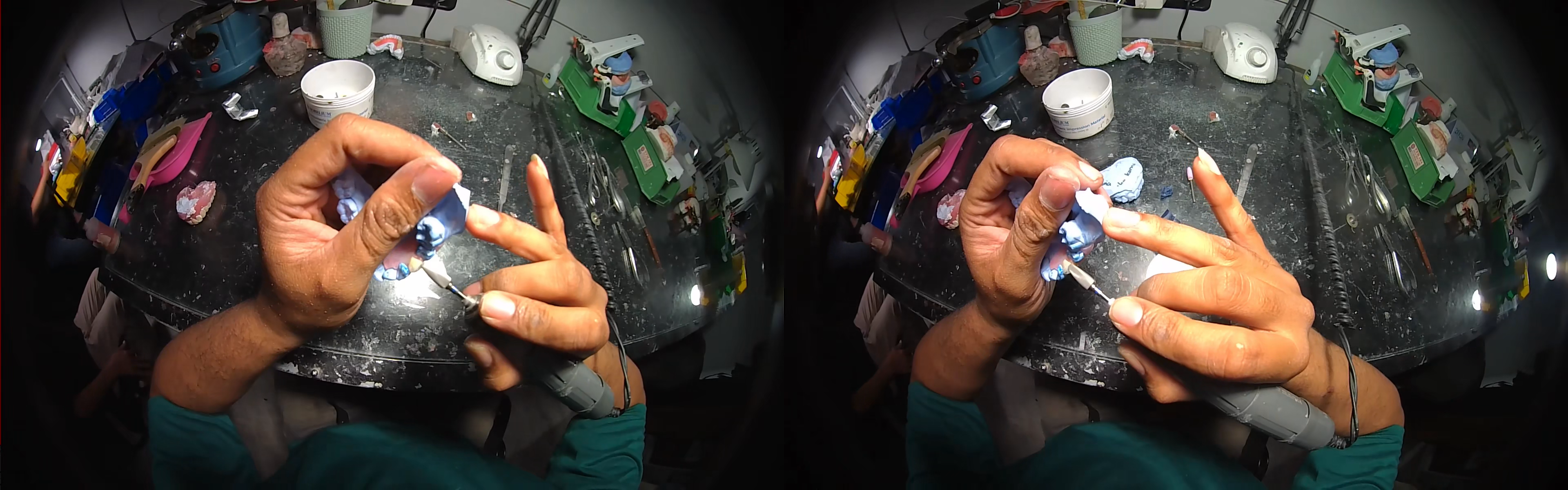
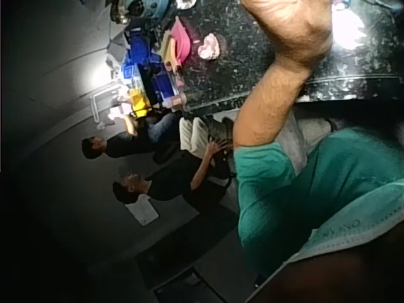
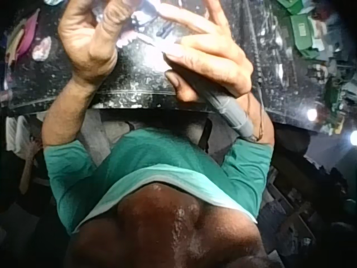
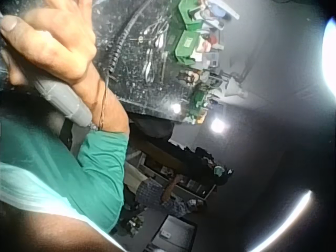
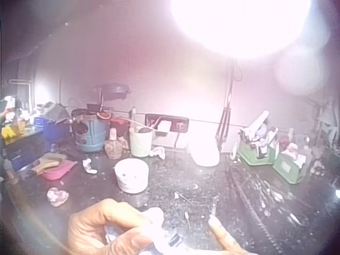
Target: The person assembles a dental prosthesis by fitting small blue and white plastic components onto a mold. They use a rotary tool to grind and shape the plastic parts for a precise fit, then repeatedly inspect the assembly by pressing the pieces together and turning the object over.
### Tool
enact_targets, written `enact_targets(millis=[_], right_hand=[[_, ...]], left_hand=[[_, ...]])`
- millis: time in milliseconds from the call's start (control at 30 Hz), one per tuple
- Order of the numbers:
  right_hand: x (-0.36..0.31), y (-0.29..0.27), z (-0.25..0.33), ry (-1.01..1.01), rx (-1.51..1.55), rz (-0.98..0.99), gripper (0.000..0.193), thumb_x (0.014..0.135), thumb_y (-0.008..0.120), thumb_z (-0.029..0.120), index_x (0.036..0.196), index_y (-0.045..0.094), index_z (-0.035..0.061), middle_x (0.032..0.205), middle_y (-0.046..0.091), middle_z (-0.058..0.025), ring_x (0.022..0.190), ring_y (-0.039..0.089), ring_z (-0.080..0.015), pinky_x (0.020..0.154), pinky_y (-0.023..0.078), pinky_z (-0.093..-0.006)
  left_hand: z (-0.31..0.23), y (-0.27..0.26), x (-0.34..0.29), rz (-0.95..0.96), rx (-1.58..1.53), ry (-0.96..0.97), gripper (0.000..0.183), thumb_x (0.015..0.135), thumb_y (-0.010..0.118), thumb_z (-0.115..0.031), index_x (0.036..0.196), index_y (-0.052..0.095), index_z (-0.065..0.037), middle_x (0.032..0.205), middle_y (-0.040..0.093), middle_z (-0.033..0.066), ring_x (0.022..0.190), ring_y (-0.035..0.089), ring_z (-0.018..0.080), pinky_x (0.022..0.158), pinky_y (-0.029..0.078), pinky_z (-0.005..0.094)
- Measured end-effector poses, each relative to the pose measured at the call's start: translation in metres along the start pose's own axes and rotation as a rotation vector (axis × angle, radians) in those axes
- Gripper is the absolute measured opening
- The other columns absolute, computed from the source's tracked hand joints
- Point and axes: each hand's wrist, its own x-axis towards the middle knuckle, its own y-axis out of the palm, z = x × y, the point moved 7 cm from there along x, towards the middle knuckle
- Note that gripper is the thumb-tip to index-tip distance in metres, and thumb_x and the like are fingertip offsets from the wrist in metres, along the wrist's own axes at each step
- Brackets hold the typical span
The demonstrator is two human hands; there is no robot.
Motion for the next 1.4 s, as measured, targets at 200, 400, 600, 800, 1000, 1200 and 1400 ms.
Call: enact_targets(millis=[200, 400, 600, 800, 1000, 1200, 1400], right_hand=[[0.000, -0.001, 0.001, 0.002, -0.019, 0.004, 0.035, 0.087, 0.077, 0.018, 0.116, 0.057, 0.0140, 0.096, 0.064, -0.0047, 0.120, 0.063, -0.0395, 0.116, 0.015, -0.0736], [0.000, -0.001, 0.000, -0.007, -0.017, 0.002, 0.035, 0.087, 0.077, 0.018, 0.115, 0.057, 0.0136, 0.095, 0.064, -0.0046, 0.120, 0.063, -0.0396, 0.117, 0.014, -0.0733], [0.001, -0.002, 0.002, -0.007, -0.003, -0.001, 0.034, 0.087, 0.077, 0.018, 0.114, 0.058, 0.0131, 0.094, 0.064, -0.0045, 0.119, 0.064, -0.0400, 0.117, 0.013, -0.0732], [0.000, -0.002, 0.001, -0.015, 0.002, -0.008, 0.034, 0.087, 0.077, 0.019, 0.115, 0.059, 0.0128, 0.094, 0.064, -0.0046, 0.119, 0.064, -0.0403, 0.117, 0.013, -0.0734], [0.000, -0.002, 0.001, -0.011, -0.007, -0.013, 0.033, 0.087, 0.077, 0.018, 0.114, 0.058, 0.0130, 0.093, 0.065, -0.0046, 0.119, 0.064, -0.0393, 0.117, 0.013, -0.0735], [0.001, -0.002, 0.003, -0.008, -0.012, -0.011, 0.034, 0.086, 0.077, 0.018, 0.113, 0.058, 0.0133, 0.093, 0.065, -0.0042, 0.118, 0.064, -0.0389, 0.117, 0.013, -0.0735], [0.000, -0.001, 0.002, -0.010, -0.007, -0.016, 0.032, 0.086, 0.078, 0.019, 0.111, 0.058, 0.0129, 0.094, 0.065, -0.0039, 0.118, 0.064, -0.0392, 0.117, 0.013, -0.0738]], left_hand=[[-0.003, 0.000, 0.001, 0.014, 0.058, 0.034, 0.018, 0.101, 0.062, -0.018, 0.100, 0.059, 0.000, 0.094, 0.066, 0.0119, 0.083, 0.064, 0.0132, 0.077, 0.051, 0.0277], [-0.005, 0.001, 0.001, 0.010, 0.055, 0.053, 0.017, 0.101, 0.062, -0.018, 0.100, 0.060, 0.000, 0.093, 0.066, 0.0120, 0.082, 0.064, 0.0135, 0.076, 0.051, 0.0276], [-0.005, 0.000, 0.001, 0.015, 0.060, 0.052, 0.017, 0.100, 0.062, -0.017, 0.100, 0.060, 0.000, 0.092, 0.065, 0.0122, 0.082, 0.064, 0.0136, 0.075, 0.051, 0.0273], [-0.006, 0.001, 0.000, 0.012, 0.059, 0.054, 0.017, 0.100, 0.062, -0.017, 0.100, 0.060, 0.000, 0.092, 0.065, 0.0120, 0.081, 0.063, 0.0135, 0.074, 0.051, 0.0270], [-0.006, 0.001, 0.000, 0.011, 0.055, 0.062, 0.017, 0.100, 0.062, -0.017, 0.100, 0.060, 0.000, 0.092, 0.065, 0.0119, 0.081, 0.063, 0.0133, 0.074, 0.051, 0.0267], [-0.008, 0.001, 0.001, 0.016, 0.058, 0.072, 0.017, 0.100, 0.063, -0.017, 0.100, 0.060, 0.000, 0.091, 0.065, 0.0120, 0.080, 0.063, 0.0134, 0.073, 0.051, 0.0267], [-0.010, -0.001, 0.000, 0.022, 0.089, 0.100, 0.017, 0.100, 0.063, -0.016, 0.101, 0.060, 0.000, 0.091, 0.065, 0.0119, 0.081, 0.063, 0.0133, 0.074, 0.051, 0.0263]])
